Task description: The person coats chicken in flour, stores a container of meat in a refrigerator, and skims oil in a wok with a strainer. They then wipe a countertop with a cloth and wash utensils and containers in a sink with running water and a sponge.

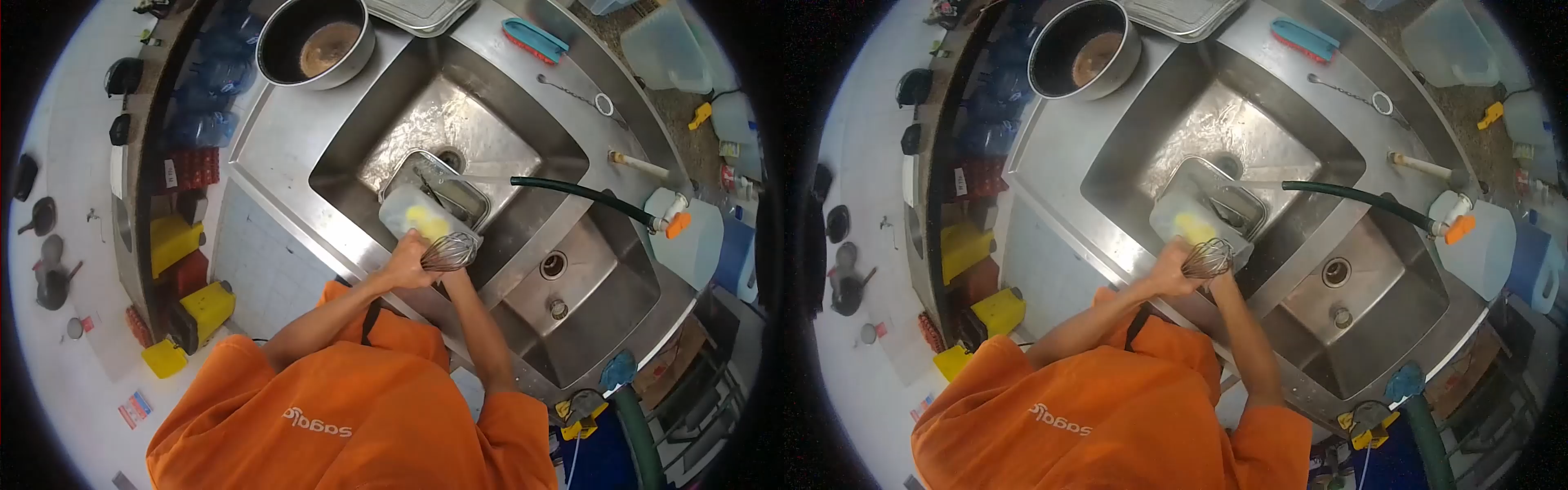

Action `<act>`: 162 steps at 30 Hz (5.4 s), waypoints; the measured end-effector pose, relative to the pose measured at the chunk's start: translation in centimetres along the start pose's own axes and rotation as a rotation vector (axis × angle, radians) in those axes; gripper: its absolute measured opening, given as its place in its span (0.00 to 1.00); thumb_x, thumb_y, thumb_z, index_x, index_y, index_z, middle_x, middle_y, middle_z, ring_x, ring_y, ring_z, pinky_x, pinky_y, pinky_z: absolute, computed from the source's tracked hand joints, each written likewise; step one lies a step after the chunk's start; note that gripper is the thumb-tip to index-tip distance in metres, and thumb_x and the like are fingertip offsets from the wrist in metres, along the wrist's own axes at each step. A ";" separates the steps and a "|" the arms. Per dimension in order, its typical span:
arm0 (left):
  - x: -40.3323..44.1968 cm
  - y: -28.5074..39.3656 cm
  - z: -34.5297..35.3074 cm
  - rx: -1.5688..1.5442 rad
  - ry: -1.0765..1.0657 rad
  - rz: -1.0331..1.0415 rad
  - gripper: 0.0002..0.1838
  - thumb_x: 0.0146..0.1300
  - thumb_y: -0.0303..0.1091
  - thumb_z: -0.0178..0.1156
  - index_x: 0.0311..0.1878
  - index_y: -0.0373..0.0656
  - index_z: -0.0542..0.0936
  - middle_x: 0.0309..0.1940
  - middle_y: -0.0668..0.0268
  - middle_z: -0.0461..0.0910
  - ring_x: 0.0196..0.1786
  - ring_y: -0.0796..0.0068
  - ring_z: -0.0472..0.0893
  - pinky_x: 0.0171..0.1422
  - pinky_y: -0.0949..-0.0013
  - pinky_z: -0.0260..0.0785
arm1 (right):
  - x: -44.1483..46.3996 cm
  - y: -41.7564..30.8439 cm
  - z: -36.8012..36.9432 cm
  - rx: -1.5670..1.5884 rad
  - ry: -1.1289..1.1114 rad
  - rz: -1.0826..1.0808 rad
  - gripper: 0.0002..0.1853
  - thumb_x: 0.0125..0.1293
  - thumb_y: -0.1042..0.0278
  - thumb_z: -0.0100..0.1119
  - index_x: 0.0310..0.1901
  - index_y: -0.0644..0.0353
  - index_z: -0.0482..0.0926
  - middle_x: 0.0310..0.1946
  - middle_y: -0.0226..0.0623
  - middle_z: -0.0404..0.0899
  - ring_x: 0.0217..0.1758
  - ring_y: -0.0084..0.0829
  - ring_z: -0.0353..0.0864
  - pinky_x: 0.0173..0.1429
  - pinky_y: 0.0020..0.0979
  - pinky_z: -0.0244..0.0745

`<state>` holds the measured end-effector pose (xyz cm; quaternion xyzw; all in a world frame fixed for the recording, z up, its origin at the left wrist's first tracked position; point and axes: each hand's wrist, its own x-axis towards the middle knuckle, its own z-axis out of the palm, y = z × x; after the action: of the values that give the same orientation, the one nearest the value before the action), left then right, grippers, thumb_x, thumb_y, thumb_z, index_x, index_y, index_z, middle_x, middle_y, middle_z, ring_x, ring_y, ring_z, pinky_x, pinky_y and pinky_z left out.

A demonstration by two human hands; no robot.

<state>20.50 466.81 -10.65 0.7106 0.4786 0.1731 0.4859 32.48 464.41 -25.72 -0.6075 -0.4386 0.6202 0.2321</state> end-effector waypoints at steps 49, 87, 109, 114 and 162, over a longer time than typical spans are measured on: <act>-1.3 1.7 -4.0 0.180 0.050 0.249 0.10 0.30 0.32 0.64 0.17 0.46 0.71 0.16 0.69 0.68 0.25 0.65 0.70 0.40 0.64 0.54 | -1.1 -2.9 0.4 -0.400 0.089 -0.283 0.20 0.69 0.50 0.47 0.52 0.55 0.75 0.40 0.33 0.75 0.43 0.32 0.75 0.50 0.39 0.71; 22.6 -16.8 -5.6 -0.581 0.179 -0.549 0.22 0.56 0.42 0.62 0.51 0.38 0.82 0.42 0.59 0.82 0.44 0.71 0.78 0.48 0.70 0.70 | -17.5 -24.9 -48.7 -1.000 1.251 -0.478 0.14 0.54 0.77 0.58 0.45 0.64 0.81 0.50 0.44 0.79 0.56 0.38 0.76 0.62 0.35 0.67; 15.6 -4.5 3.1 -0.212 0.282 -0.158 0.29 0.59 0.40 0.66 0.58 0.34 0.69 0.41 0.51 0.81 0.44 0.63 0.82 0.48 0.64 0.73 | 17.6 -4.1 -9.6 1.167 0.377 0.082 0.43 0.67 0.32 0.41 0.69 0.64 0.58 0.68 0.43 0.61 0.71 0.37 0.59 0.72 0.35 0.53; 19.8 -5.0 5.4 -0.122 0.098 -0.388 0.39 0.66 0.57 0.52 0.60 0.25 0.65 0.57 0.41 0.72 0.63 0.51 0.71 0.67 0.60 0.59 | 11.5 -2.3 -5.8 1.266 0.522 0.090 0.36 0.67 0.35 0.46 0.59 0.65 0.69 0.56 0.39 0.72 0.58 0.32 0.72 0.62 0.33 0.66; 13.6 -5.0 3.0 -0.366 0.295 -0.550 0.14 0.59 0.36 0.64 0.40 0.33 0.79 0.33 0.60 0.82 0.31 0.72 0.80 0.37 0.67 0.71 | 11.2 -0.7 -7.2 0.639 1.069 0.134 0.17 0.63 0.68 0.53 0.53 0.63 0.72 0.32 0.38 0.78 0.30 0.26 0.76 0.35 0.30 0.73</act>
<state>26.63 477.14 -19.28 0.4240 0.6779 0.2193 0.5591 37.48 475.86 -30.45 -0.7605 -0.0156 0.3444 0.5503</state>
